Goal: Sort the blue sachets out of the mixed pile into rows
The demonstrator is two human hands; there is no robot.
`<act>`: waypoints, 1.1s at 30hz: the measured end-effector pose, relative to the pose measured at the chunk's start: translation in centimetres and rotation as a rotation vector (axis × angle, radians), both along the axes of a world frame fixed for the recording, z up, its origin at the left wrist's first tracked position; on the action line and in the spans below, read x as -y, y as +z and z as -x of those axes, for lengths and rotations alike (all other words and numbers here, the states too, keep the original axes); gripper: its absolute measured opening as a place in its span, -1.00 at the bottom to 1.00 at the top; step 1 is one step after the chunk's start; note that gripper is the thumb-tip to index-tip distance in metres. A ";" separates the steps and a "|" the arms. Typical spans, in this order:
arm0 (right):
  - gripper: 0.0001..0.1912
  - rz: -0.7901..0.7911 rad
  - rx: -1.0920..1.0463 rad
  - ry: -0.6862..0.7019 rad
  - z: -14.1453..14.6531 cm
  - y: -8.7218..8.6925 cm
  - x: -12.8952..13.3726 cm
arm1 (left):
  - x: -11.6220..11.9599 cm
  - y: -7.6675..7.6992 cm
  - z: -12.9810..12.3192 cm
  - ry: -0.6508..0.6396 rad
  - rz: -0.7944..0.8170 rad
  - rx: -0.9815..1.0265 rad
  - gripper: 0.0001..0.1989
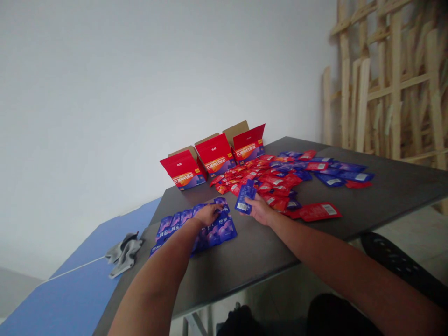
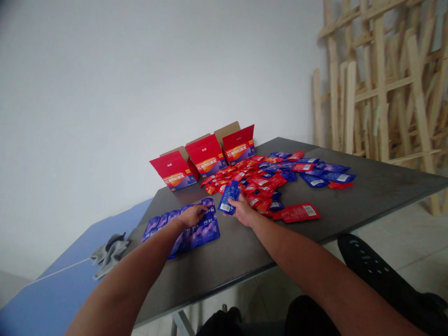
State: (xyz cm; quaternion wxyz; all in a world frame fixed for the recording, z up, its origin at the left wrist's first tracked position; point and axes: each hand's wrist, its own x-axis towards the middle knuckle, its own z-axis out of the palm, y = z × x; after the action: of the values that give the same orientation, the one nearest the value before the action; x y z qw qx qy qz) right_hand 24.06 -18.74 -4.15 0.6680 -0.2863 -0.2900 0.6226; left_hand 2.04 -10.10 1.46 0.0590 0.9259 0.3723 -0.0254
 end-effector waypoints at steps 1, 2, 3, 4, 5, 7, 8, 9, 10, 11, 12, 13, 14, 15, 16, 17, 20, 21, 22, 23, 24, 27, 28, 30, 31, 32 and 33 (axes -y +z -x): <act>-0.71 -0.001 0.000 0.004 0.0 -0.1 -0.1 | 0.0 0.0 0.0 0.000 0.006 0.003 -0.66; -0.71 -0.001 0.002 0.007 0.0 -0.1 -0.1 | 0.0 0.0 0.1 0.006 0.010 0.006 -0.68; -0.71 -0.002 0.005 0.009 0.0 -0.1 -0.1 | 0.0 0.0 0.2 0.017 0.014 0.009 -0.69; -0.71 -0.001 0.007 0.009 -0.1 -0.1 -0.1 | -0.1 0.0 0.2 0.027 0.021 0.013 -0.71; -0.71 0.002 0.009 0.008 -0.1 -0.1 -0.1 | -0.1 -0.1 0.3 0.035 0.033 0.018 -0.73; -0.70 0.008 0.007 0.007 -0.1 -0.1 -0.1 | -0.2 -0.2 0.5 0.046 0.068 0.033 -0.76; -0.69 0.009 0.003 0.008 -0.1 0.0 0.0 | -0.2 -0.3 0.6 0.048 0.085 0.041 -0.77; -0.67 0.008 0.001 0.011 -0.1 0.0 0.0 | -0.3 -0.4 0.7 0.047 0.099 0.050 -0.78; -0.66 0.006 0.000 0.015 -0.1 0.0 0.0 | -0.3 -0.4 0.9 0.043 0.106 0.056 -0.79; -0.66 0.004 0.002 0.019 -0.1 0.0 0.0 | -0.3 -0.5 0.9 0.038 0.109 0.060 -0.79; -0.65 0.003 0.004 0.022 -0.1 0.0 0.0 | -0.4 -0.6 1.0 0.034 0.109 0.061 -0.80; -0.65 0.000 0.007 0.023 -0.1 0.0 0.0 | -0.4 -0.6 1.1 0.034 0.107 0.059 -0.80; -0.65 -0.002 0.009 0.023 -0.1 -0.1 0.0 | -0.4 -0.7 1.1 0.037 0.106 0.055 -0.80; -0.65 -0.005 0.011 0.022 -0.1 -0.1 0.0 | -0.4 -0.7 1.2 0.043 0.104 0.049 -0.81; -0.65 -0.007 0.013 0.020 -0.1 -0.2 0.0 | -0.3 -0.7 1.2 0.050 0.102 0.042 -0.81; -0.64 -0.009 0.016 0.020 -0.1 -0.2 -0.1 | -0.3 -0.7 1.2 0.057 0.100 0.036 -0.81; -0.64 -0.015 0.024 0.019 -0.1 -0.3 -0.1 | -0.1 -0.7 1.2 0.064 0.101 0.015 -0.81; -0.64 -0.018 0.024 0.018 -0.1 -0.4 -0.1 | -0.1 -0.6 1.3 0.064 0.102 0.007 -0.81; -0.64 -0.022 0.024 0.016 -0.1 -0.4 -0.1 | 0.0 -0.6 1.3 0.063 0.101 -0.001 -0.81; -0.64 -0.024 0.023 0.014 -0.1 -0.4 -0.1 | 0.1 -0.5 1.3 0.059 0.099 -0.008 -0.81; -0.64 -0.026 0.022 0.013 -0.1 -0.4 -0.1 | 0.2 -0.5 1.3 0.052 0.095 -0.014 -0.81; -0.64 -0.022 0.023 0.011 -0.1 -0.3 -0.1 | 0.3 -0.5 1.3 0.034 0.076 -0.028 -0.81; -0.65 -0.018 0.026 0.010 -0.1 -0.3 -0.1 | 0.3 -0.5 1.3 0.029 0.069 -0.030 -0.80; -0.65 -0.012 0.031 0.010 -0.1 -0.3 -0.1 | 0.3 -0.3 1.3 0.043 0.041 -0.013 -0.74; -0.65 -0.011 0.033 0.012 -0.1 -0.3 -0.1 | 0.2 -0.2 1.2 0.062 0.020 0.010 -0.71; -0.65 -0.012 0.035 0.014 -0.1 -0.3 -0.1 | 0.2 -0.1 1.1 0.089 -0.001 0.043 -0.69; -0.64 -0.014 0.039 0.018 -0.1 -0.3 -0.1 | 0.3 0.1 1.0 0.122 -0.015 0.086 -0.69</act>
State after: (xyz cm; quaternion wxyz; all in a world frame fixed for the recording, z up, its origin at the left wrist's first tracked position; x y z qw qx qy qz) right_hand 24.15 -18.66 -4.44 0.6586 -0.2910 -0.3098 0.6210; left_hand 1.07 -10.36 1.60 0.0694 0.9022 0.4252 0.0211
